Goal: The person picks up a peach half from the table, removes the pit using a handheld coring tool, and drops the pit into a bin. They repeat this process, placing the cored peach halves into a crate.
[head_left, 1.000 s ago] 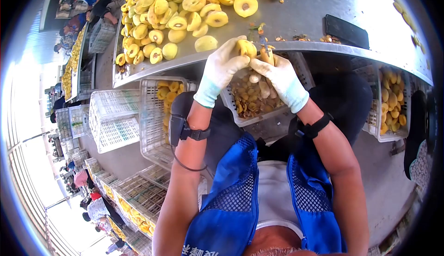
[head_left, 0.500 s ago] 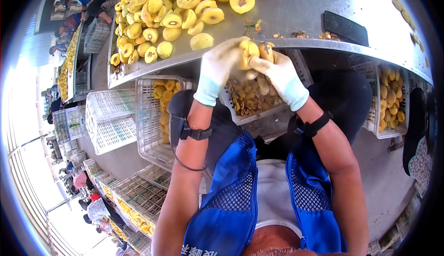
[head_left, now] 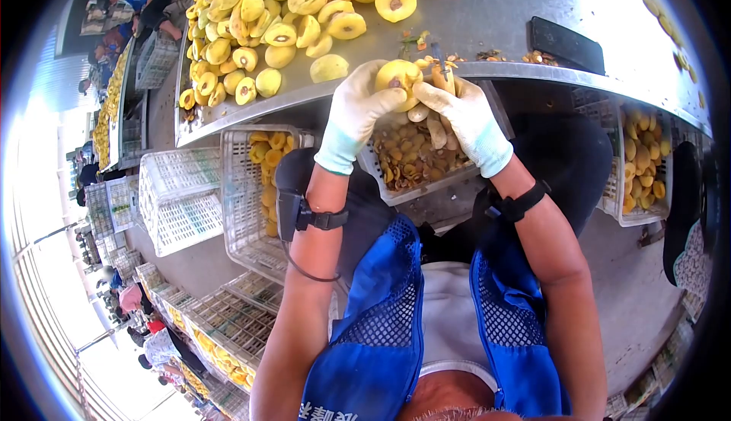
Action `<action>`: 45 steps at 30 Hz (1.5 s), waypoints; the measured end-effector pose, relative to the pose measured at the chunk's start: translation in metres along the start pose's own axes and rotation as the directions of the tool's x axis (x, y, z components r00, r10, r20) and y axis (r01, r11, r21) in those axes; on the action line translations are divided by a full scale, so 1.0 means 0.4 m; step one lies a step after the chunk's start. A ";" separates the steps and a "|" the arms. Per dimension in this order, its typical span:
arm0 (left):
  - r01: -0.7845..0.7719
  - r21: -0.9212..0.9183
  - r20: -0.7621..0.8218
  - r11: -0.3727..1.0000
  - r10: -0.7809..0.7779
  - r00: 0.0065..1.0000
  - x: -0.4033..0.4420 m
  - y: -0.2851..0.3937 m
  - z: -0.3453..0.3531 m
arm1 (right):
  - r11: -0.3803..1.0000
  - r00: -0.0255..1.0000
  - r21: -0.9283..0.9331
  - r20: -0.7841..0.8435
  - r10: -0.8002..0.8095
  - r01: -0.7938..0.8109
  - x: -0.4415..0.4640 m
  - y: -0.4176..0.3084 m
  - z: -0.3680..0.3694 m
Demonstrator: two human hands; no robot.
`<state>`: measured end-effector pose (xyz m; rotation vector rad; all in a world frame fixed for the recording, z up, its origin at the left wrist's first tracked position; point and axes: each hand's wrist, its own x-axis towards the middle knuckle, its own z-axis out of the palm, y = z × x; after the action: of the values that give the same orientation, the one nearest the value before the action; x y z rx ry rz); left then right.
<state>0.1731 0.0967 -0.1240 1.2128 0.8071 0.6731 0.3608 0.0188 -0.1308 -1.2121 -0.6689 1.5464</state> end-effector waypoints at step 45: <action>-0.310 0.784 -0.016 0.538 0.516 0.856 0.000 -0.017 0.054 | 0.802 0.991 -0.590 -0.033 -0.132 0.088 -0.011 0.037 0.037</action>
<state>0.1910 0.0835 -0.1273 2.1957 1.0741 0.9300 0.3413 0.0122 -0.1369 -1.6422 -1.2097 1.2174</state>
